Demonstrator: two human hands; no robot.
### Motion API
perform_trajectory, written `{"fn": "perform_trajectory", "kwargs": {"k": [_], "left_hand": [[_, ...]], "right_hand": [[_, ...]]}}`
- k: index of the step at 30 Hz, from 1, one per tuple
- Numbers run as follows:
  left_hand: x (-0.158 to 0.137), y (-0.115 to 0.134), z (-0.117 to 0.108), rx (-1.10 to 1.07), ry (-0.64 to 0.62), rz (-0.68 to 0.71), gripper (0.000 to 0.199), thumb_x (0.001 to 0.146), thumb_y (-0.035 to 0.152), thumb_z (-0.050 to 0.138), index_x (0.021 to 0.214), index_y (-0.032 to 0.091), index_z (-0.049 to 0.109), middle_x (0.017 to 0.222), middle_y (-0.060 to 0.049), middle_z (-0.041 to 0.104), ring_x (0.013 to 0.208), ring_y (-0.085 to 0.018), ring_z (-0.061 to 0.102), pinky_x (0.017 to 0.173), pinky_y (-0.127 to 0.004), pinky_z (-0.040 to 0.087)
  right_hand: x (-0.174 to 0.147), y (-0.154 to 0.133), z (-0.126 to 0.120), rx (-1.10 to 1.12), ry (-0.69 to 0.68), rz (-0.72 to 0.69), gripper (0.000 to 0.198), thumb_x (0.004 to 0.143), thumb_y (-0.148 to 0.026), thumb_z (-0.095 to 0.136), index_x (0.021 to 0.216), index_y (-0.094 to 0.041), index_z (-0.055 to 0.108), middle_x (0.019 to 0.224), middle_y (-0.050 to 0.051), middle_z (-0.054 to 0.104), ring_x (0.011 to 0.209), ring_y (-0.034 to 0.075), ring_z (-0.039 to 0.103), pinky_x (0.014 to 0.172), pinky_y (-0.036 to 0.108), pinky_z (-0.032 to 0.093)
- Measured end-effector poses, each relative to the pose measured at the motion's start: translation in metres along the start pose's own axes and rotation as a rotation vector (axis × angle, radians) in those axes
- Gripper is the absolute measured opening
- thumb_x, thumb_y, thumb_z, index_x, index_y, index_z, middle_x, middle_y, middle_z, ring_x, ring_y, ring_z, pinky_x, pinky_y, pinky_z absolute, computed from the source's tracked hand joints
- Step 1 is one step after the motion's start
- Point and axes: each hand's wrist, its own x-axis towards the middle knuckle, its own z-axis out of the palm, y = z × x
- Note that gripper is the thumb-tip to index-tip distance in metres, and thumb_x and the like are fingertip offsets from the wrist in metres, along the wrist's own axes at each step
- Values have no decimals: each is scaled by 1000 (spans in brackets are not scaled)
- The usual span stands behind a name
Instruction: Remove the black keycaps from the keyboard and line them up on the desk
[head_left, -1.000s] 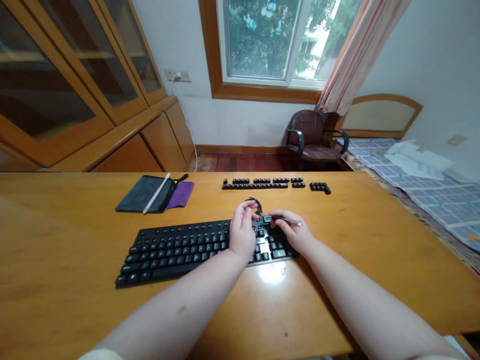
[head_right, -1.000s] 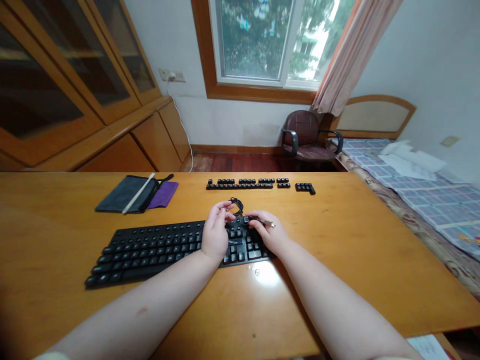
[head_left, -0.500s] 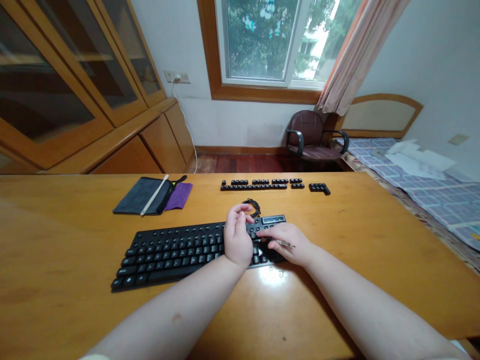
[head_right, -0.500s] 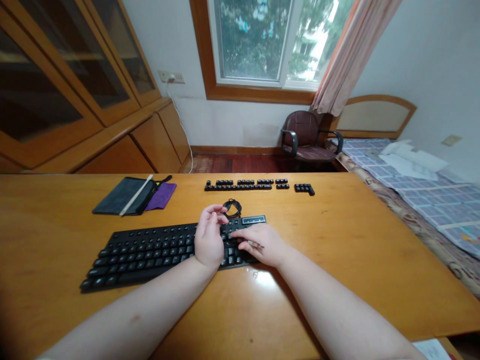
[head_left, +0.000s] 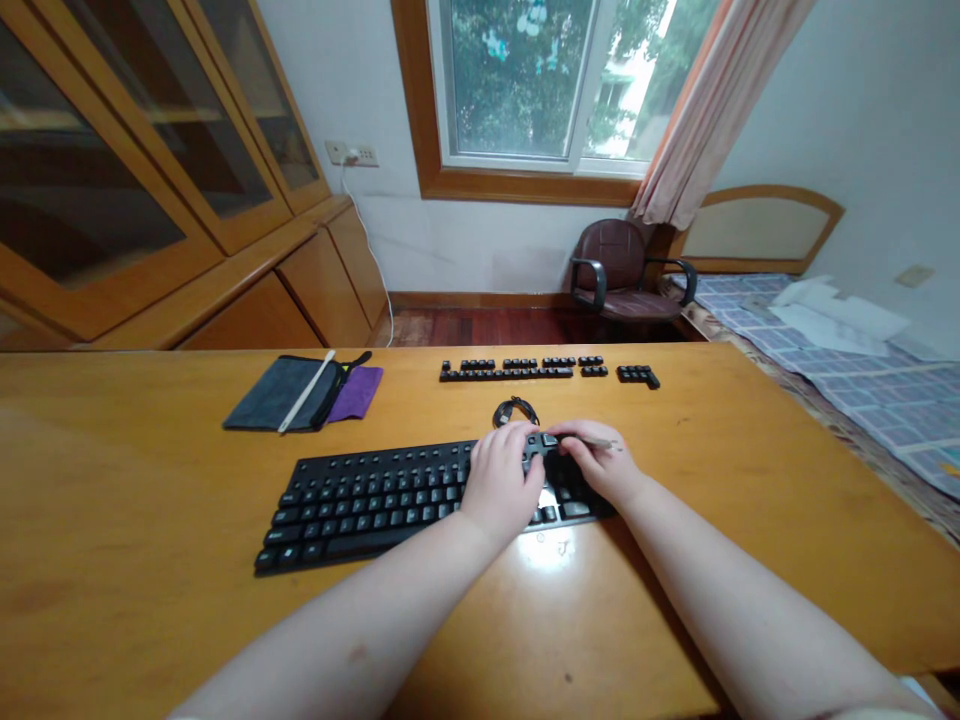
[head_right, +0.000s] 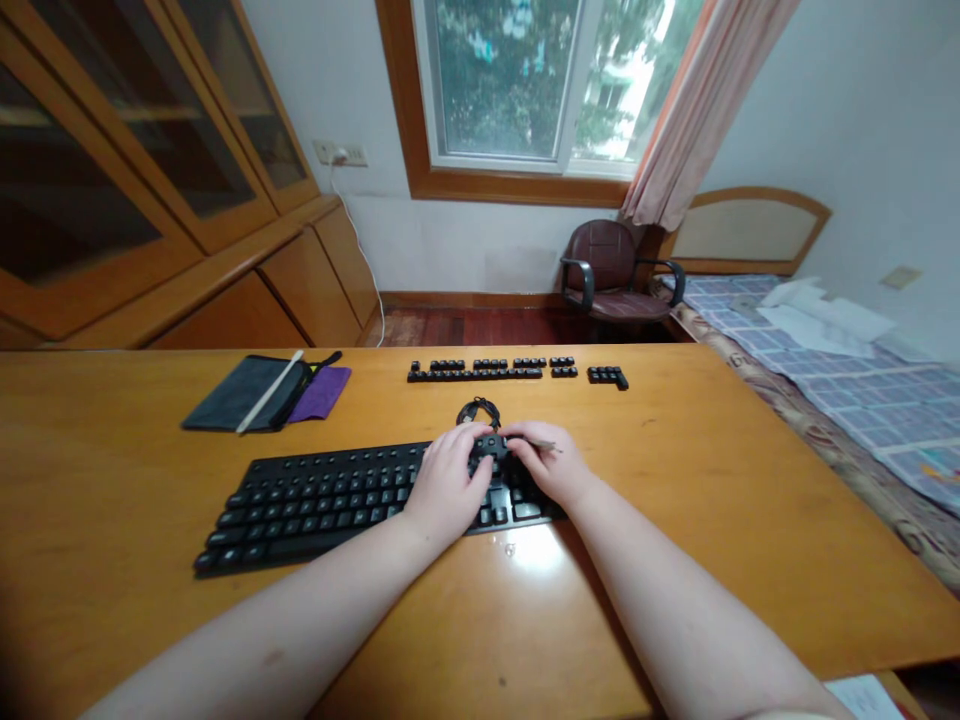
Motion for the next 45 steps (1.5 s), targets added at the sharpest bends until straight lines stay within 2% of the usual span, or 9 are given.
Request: {"fn": "perform_trajectory", "kwargs": {"k": [3, 6, 11, 20, 24, 28, 40, 42, 45], "left_hand": [[-5, 0, 6, 224, -94, 23, 43, 79, 27, 56, 121, 20, 52, 128, -12, 54, 123, -31, 42, 108, -55, 17], [-9, -2, 12, 344, -140, -20, 55, 78, 40, 57, 127, 16, 49, 134, -18, 48, 129, -37, 33, 107, -61, 6], [-9, -7, 14, 380, -194, -44, 69, 76, 50, 57, 132, 12, 44, 138, -21, 43, 130, -39, 30, 106, -61, 7], [-7, -7, 16, 382, -225, -58, 68, 78, 48, 54, 134, 11, 42, 141, -20, 38, 132, -37, 27, 108, -59, 7], [-7, -6, 16, 410, -245, -62, 69, 79, 49, 50, 136, 12, 40, 143, -19, 37, 134, -36, 26, 109, -57, 8], [-7, -6, 16, 478, -286, -69, 67, 83, 49, 42, 138, 12, 37, 145, -16, 35, 134, -33, 25, 110, -56, 9], [-9, -4, 16, 562, -295, -51, 68, 84, 51, 37, 138, 10, 36, 145, -15, 35, 134, -32, 26, 110, -57, 11], [-9, -5, 16, 558, -291, -46, 67, 84, 51, 39, 138, 10, 37, 144, -16, 36, 134, -32, 26, 109, -57, 11], [-9, -6, 17, 549, -270, -36, 68, 83, 51, 43, 137, 9, 37, 143, -17, 38, 133, -33, 28, 109, -58, 11]], "right_hand": [[2, 4, -4, 9, 79, 18, 35, 91, -42, 40, 82, -21, 67, 73, 5, 67, 70, 18, 62, 67, 31, 49], [5, 3, -4, 51, 64, 10, 41, 91, -46, 40, 75, -20, 67, 67, 5, 64, 65, 18, 60, 64, 31, 48], [7, -2, 4, 112, -57, -23, 43, 90, -48, 39, 75, -19, 66, 68, 6, 63, 65, 17, 59, 63, 30, 47], [7, 1, 17, 78, -164, -8, 33, 89, -41, 47, 75, -19, 66, 71, 4, 62, 68, 16, 59, 66, 29, 47], [10, 0, 21, -21, -225, 27, 29, 89, -38, 49, 76, -19, 67, 75, 5, 63, 72, 17, 59, 69, 29, 46], [10, -4, 23, -135, -267, -27, 29, 86, -43, 54, 75, -18, 66, 73, 5, 65, 72, 17, 59, 69, 28, 45], [4, -6, 22, -198, -115, -151, 28, 86, -41, 54, 78, -19, 69, 70, 5, 68, 65, 16, 62, 64, 26, 46], [2, -6, 22, -166, -83, -130, 27, 87, -39, 54, 77, -19, 69, 71, 5, 69, 65, 16, 63, 64, 26, 47], [-1, -7, 20, -114, 123, 7, 30, 90, -34, 48, 73, -20, 69, 68, 4, 69, 64, 16, 64, 64, 26, 48]]}}
